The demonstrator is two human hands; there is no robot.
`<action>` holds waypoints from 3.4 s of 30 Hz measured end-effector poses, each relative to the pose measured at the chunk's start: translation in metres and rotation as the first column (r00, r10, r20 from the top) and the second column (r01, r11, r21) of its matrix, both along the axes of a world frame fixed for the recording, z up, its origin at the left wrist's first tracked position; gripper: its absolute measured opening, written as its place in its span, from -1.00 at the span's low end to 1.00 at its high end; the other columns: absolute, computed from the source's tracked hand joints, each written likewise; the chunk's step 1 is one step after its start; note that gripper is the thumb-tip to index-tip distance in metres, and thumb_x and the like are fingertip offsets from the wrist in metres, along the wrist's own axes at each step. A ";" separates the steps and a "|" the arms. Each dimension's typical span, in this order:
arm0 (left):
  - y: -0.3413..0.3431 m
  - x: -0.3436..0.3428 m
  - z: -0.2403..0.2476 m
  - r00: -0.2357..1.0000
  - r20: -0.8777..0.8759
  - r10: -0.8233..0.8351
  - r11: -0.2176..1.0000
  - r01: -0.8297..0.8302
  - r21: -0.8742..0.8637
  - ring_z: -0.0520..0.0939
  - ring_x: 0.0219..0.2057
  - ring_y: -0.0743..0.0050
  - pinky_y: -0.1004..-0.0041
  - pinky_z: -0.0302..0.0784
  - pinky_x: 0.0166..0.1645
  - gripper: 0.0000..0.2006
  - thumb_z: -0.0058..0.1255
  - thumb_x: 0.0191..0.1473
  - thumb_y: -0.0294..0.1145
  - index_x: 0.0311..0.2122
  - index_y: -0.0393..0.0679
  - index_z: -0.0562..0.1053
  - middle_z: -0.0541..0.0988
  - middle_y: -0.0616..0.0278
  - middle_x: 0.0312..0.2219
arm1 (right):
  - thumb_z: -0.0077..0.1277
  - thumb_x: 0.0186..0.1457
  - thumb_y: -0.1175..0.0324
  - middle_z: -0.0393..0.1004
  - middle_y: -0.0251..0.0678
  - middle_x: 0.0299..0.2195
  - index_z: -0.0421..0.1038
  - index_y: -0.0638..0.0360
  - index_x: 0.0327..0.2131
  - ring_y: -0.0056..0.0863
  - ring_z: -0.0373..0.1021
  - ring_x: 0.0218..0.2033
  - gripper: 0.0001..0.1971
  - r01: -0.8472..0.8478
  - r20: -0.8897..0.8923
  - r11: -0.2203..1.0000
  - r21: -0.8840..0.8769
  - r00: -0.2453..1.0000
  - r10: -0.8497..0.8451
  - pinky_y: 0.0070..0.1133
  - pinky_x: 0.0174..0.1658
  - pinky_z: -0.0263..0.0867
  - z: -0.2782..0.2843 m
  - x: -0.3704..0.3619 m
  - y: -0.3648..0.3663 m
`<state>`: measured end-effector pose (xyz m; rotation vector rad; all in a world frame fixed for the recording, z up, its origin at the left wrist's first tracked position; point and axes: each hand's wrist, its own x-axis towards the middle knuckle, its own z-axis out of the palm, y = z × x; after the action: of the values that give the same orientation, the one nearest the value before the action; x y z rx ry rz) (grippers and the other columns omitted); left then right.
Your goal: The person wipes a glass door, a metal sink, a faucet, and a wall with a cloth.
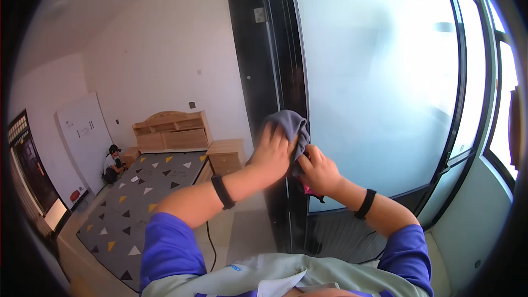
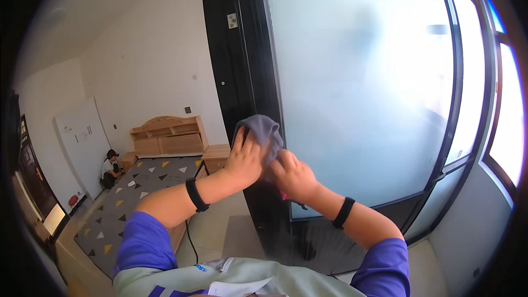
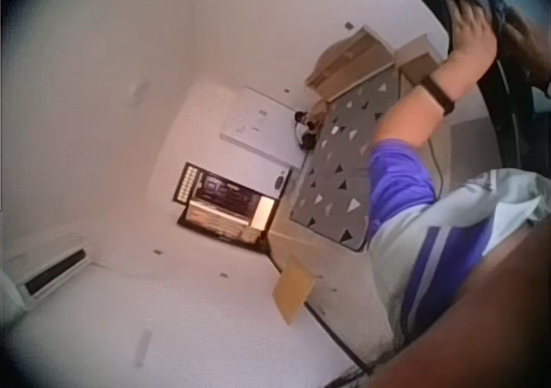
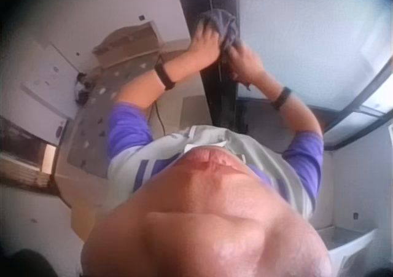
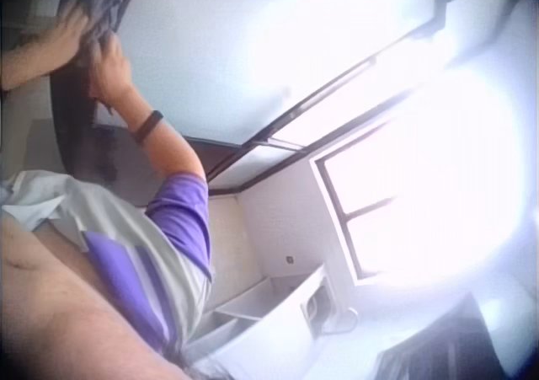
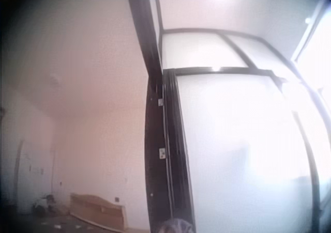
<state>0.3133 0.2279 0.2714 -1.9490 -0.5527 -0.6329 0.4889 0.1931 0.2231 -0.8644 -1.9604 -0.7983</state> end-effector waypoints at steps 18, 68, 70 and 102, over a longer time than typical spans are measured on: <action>0.008 0.019 0.270 0.944 0.292 0.153 0.951 -0.221 0.218 0.28 0.10 0.03 0.10 0.07 0.20 -0.38 -0.10 -0.01 -0.18 0.14 -0.31 0.21 0.42 -0.11 -0.07 | 0.08 -0.19 0.44 0.36 -0.38 -0.16 0.35 0.05 -0.14 -0.31 0.32 -0.10 -0.58 0.072 -0.085 0.858 0.508 0.996 -0.034 -0.42 -0.15 0.36 0.275 0.002 0.002; -0.048 0.008 -0.233 0.884 0.465 -0.052 0.825 0.300 -0.478 0.37 -0.03 0.06 -0.07 0.08 0.18 -0.52 0.03 -0.17 -0.39 -0.01 -0.08 0.41 0.41 0.13 -0.08 | 0.19 -0.49 0.47 0.27 -0.15 -0.29 0.38 0.08 -0.29 -0.17 0.29 -0.34 -0.51 -0.069 -0.219 0.907 -0.415 0.975 -0.027 -0.43 -0.32 0.34 -0.192 -0.015 -0.040; -0.055 0.004 -0.253 0.882 0.471 -0.014 0.807 0.289 -0.516 0.39 -0.05 0.14 -0.01 0.10 0.19 -0.58 -0.03 -0.12 -0.41 -0.05 -0.10 0.43 0.44 0.16 -0.12 | 0.19 -0.45 0.46 0.27 -0.15 -0.28 0.37 0.09 -0.29 -0.18 0.29 -0.34 -0.54 -0.028 -0.171 0.823 -0.567 0.982 -0.085 -0.42 -0.32 0.35 -0.212 -0.016 -0.049; -0.031 -0.027 -0.251 0.951 0.307 0.025 0.859 0.137 -0.494 0.35 -0.01 -0.07 0.01 0.21 0.15 -0.56 0.02 -0.08 -0.30 -0.02 -0.12 0.37 0.34 0.07 -0.04 | 0.07 -0.19 0.52 0.17 -0.02 -0.11 0.07 0.42 0.02 -0.14 0.39 -0.21 -0.37 0.069 -0.082 0.626 -0.777 0.974 -0.210 -0.44 -0.30 0.44 -0.217 -0.081 -0.049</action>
<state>0.2867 0.1973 0.0199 -2.3877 -0.9349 -0.9031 0.4078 0.1440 0.0062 -1.5454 -2.0923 0.1154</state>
